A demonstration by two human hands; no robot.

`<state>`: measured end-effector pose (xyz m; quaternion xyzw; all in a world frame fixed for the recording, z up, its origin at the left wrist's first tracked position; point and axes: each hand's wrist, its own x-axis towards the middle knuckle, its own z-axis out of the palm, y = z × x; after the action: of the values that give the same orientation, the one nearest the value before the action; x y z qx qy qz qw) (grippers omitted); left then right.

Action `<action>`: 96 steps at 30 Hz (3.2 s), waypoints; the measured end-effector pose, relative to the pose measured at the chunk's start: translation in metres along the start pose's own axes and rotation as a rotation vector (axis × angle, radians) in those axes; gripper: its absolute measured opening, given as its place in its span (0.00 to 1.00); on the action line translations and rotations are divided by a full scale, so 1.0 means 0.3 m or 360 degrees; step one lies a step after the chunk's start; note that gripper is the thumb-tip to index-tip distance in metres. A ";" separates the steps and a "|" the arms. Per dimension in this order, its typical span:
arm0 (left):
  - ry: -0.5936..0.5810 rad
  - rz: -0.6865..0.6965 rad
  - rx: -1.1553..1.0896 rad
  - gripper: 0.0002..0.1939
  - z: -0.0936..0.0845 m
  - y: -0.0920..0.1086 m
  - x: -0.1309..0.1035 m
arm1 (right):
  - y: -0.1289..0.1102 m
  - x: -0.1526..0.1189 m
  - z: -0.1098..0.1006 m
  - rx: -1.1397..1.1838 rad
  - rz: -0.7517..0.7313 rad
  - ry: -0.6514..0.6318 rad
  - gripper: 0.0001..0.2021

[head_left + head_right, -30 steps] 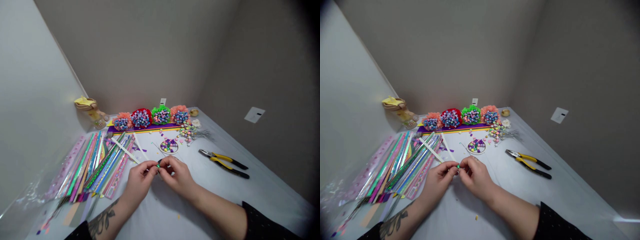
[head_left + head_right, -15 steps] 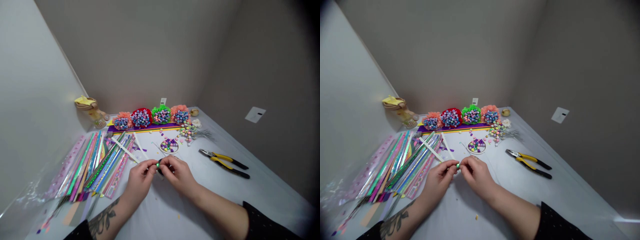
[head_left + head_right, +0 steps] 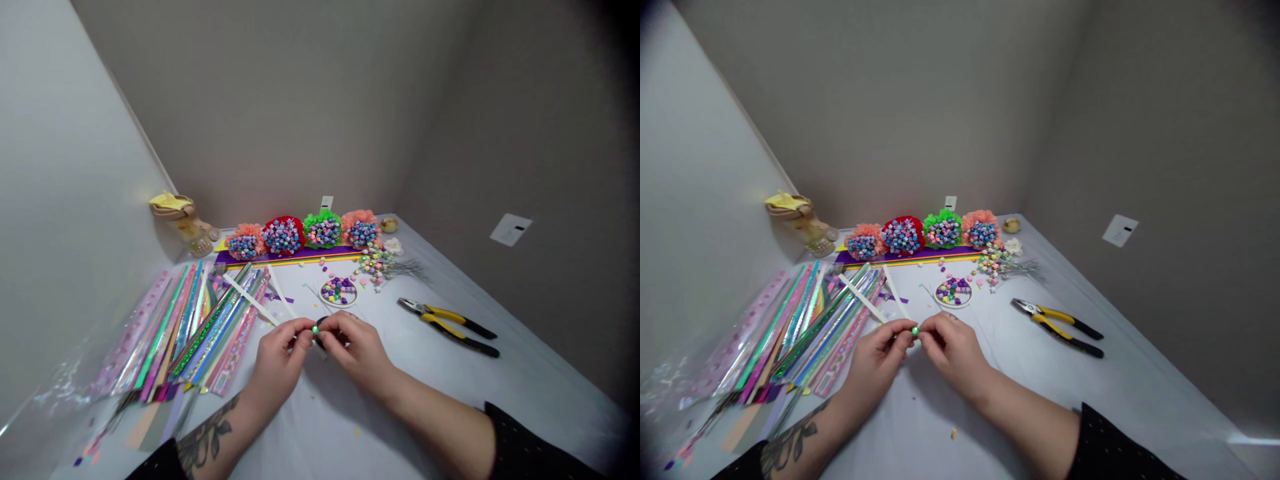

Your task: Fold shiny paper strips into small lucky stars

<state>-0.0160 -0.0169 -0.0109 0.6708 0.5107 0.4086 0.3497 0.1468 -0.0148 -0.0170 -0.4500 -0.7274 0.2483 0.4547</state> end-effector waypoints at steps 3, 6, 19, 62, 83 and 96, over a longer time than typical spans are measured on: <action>0.0007 0.0027 -0.0006 0.11 0.001 0.001 0.001 | 0.002 0.002 0.001 0.0005 -0.0008 0.0018 0.04; 0.0014 0.0037 -0.0022 0.11 0.002 0.002 -0.001 | 0.001 0.002 0.001 0.0001 -0.0029 0.0035 0.05; 0.0008 -0.0029 -0.0109 0.11 0.004 0.009 -0.001 | 0.015 -0.003 0.005 -0.0004 -0.0136 0.0010 0.05; 0.0023 0.0183 0.0026 0.06 -0.020 0.013 0.002 | -0.009 -0.004 0.003 0.0226 0.0091 0.0000 0.02; -0.0070 -0.0029 -0.0209 0.08 -0.009 0.004 0.000 | -0.009 0.002 -0.005 0.0139 -0.0021 -0.0005 0.03; 0.0002 -0.0062 -0.0274 0.08 0.013 0.010 -0.003 | -0.006 0.006 0.008 0.0074 0.0031 0.0046 0.04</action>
<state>-0.0114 -0.0185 -0.0101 0.6279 0.4870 0.4444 0.4136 0.1436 -0.0139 -0.0160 -0.4499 -0.7105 0.2629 0.4730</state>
